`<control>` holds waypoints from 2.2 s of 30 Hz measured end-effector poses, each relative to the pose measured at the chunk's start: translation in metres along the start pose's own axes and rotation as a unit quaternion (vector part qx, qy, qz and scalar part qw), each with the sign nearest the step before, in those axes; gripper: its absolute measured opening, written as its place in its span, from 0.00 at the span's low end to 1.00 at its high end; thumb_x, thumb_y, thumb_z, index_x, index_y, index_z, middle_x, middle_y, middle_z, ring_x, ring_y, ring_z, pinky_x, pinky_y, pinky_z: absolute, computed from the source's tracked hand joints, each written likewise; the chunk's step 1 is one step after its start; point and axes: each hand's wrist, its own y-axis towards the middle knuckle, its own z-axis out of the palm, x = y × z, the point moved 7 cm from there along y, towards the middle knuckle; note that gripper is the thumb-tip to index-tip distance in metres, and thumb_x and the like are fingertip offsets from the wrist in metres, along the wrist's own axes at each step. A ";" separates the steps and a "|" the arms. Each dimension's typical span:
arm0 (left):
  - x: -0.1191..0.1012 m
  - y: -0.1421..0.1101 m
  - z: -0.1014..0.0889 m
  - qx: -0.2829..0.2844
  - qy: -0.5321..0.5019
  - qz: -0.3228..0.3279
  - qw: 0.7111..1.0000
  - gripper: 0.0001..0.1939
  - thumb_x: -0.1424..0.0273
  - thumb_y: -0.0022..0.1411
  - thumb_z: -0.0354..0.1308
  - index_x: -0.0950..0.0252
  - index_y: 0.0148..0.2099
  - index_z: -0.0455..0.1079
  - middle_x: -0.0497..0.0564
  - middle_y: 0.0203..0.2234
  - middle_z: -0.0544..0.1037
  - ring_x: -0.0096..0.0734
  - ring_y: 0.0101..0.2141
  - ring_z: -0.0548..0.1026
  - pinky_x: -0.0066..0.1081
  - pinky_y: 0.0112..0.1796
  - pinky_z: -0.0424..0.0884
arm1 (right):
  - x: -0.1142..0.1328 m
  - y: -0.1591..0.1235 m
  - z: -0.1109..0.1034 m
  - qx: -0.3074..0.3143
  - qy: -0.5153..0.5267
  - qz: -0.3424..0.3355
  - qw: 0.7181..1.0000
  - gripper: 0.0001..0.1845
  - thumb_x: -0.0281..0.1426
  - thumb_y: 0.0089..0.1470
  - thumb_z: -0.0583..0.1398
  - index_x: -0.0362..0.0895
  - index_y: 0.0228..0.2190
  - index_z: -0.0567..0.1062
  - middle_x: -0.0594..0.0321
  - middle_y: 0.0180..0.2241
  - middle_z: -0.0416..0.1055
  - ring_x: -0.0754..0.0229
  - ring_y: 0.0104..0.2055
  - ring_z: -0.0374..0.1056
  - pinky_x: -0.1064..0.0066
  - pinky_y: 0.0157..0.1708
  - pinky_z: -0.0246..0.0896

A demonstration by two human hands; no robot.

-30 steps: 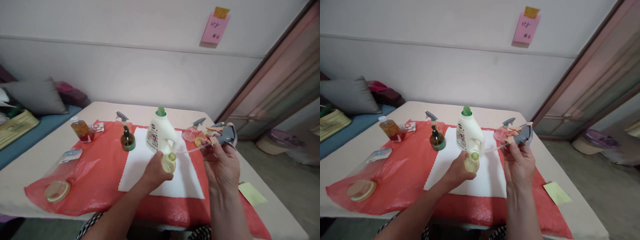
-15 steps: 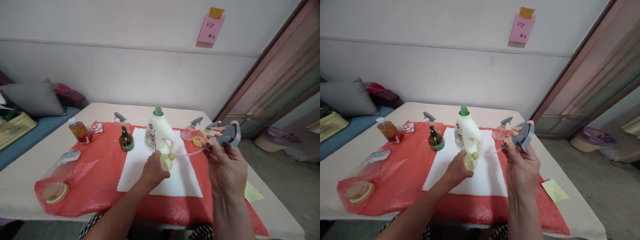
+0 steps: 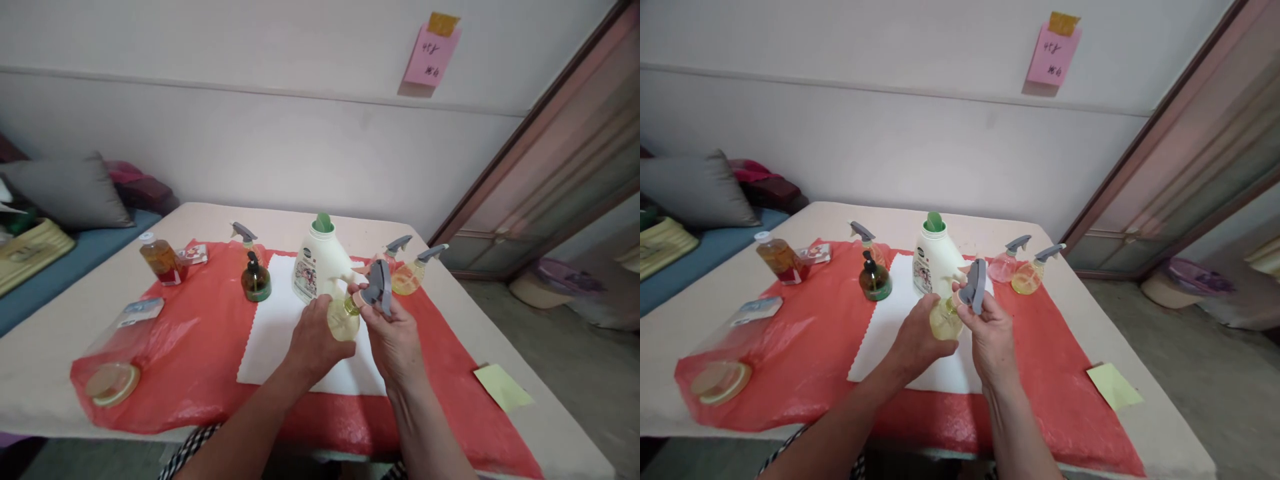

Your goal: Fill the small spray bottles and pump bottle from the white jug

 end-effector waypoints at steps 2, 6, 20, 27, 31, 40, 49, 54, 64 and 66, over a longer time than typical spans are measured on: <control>0.001 0.000 -0.001 -0.002 -0.014 -0.001 1.000 0.25 0.66 0.44 0.66 0.58 0.43 0.58 0.50 0.44 0.72 0.44 0.45 0.71 0.39 0.43 0.68 | -0.002 0.001 0.002 -0.002 0.026 -0.010 1.000 0.17 0.35 0.46 0.73 0.53 0.41 0.82 0.62 0.47 0.80 0.51 0.55 0.72 0.47 0.63 0.58; 0.006 0.000 -0.001 -0.003 -0.030 -0.002 1.000 0.29 0.66 0.43 0.67 0.58 0.46 0.58 0.52 0.46 0.71 0.46 0.48 0.70 0.41 0.48 0.68 | 0.002 0.002 0.003 -0.033 0.082 -0.046 0.995 0.16 0.34 0.45 0.73 0.55 0.39 0.82 0.66 0.44 0.79 0.57 0.51 0.74 0.52 0.63 0.59; 0.010 0.001 -0.001 -0.013 0.005 -0.007 1.000 0.30 0.68 0.43 0.68 0.58 0.49 0.60 0.54 0.48 0.72 0.50 0.52 0.69 0.44 0.52 0.67 | -0.015 0.005 -0.006 -0.001 0.008 0.035 0.999 0.18 0.37 0.38 0.75 0.52 0.36 0.83 0.58 0.44 0.82 0.47 0.54 0.73 0.45 0.63 0.54; 0.009 0.001 0.002 -0.023 0.037 0.009 0.999 0.30 0.67 0.45 0.66 0.61 0.50 0.60 0.55 0.46 0.72 0.49 0.48 0.70 0.43 0.50 0.67 | -0.018 0.006 -0.009 0.004 -0.007 0.046 0.999 0.19 0.37 0.40 0.75 0.50 0.37 0.83 0.56 0.45 0.82 0.47 0.53 0.74 0.47 0.59 0.60; 0.010 0.002 0.003 -0.024 0.044 0.009 0.999 0.30 0.68 0.45 0.66 0.61 0.50 0.60 0.55 0.45 0.72 0.47 0.47 0.70 0.41 0.49 0.67 | -0.020 0.005 -0.009 0.006 -0.017 0.044 0.999 0.19 0.37 0.41 0.75 0.50 0.38 0.83 0.56 0.45 0.81 0.47 0.53 0.74 0.49 0.58 0.62; 0.008 0.000 0.005 -0.030 0.047 0.017 0.998 0.31 0.68 0.45 0.66 0.61 0.52 0.61 0.54 0.47 0.72 0.48 0.50 0.70 0.43 0.52 0.67 | -0.019 0.004 -0.010 0.016 -0.047 0.025 0.998 0.18 0.37 0.41 0.74 0.49 0.37 0.83 0.57 0.44 0.82 0.48 0.50 0.75 0.50 0.55 0.65; 0.005 0.001 0.006 -0.073 0.084 0.051 0.992 0.31 0.70 0.47 0.64 0.63 0.54 0.61 0.56 0.47 0.73 0.49 0.50 0.71 0.46 0.54 0.67 | -0.020 0.002 -0.009 -0.003 -0.040 0.028 0.999 0.18 0.37 0.42 0.74 0.48 0.38 0.82 0.57 0.45 0.82 0.47 0.50 0.75 0.49 0.56 0.65; 0.005 -0.001 0.008 -0.135 0.112 0.091 0.980 0.32 0.73 0.50 0.62 0.63 0.58 0.59 0.58 0.48 0.73 0.50 0.52 0.70 0.47 0.55 0.67 | -0.021 -0.003 -0.001 -0.034 0.000 0.006 0.999 0.19 0.35 0.42 0.74 0.48 0.39 0.79 0.59 0.43 0.82 0.50 0.49 0.76 0.52 0.55 0.66; -0.008 -0.009 0.017 -0.185 0.101 0.115 0.971 0.35 0.68 0.54 0.64 0.65 0.62 0.57 0.63 0.52 0.72 0.54 0.57 0.70 0.52 0.59 0.65 | -0.015 -0.004 -0.001 -0.043 -0.008 -0.010 0.999 0.15 0.38 0.50 0.69 0.49 0.41 0.80 0.58 0.45 0.81 0.51 0.48 0.75 0.54 0.53 0.65; -0.011 -0.009 0.019 -0.161 0.069 0.100 0.979 0.35 0.69 0.52 0.65 0.64 0.61 0.59 0.63 0.53 0.73 0.54 0.56 0.70 0.52 0.59 0.65 | -0.016 -0.005 0.000 -0.017 -0.019 0.002 1.000 0.15 0.40 0.51 0.68 0.48 0.40 0.80 0.57 0.46 0.80 0.50 0.48 0.74 0.55 0.50 0.66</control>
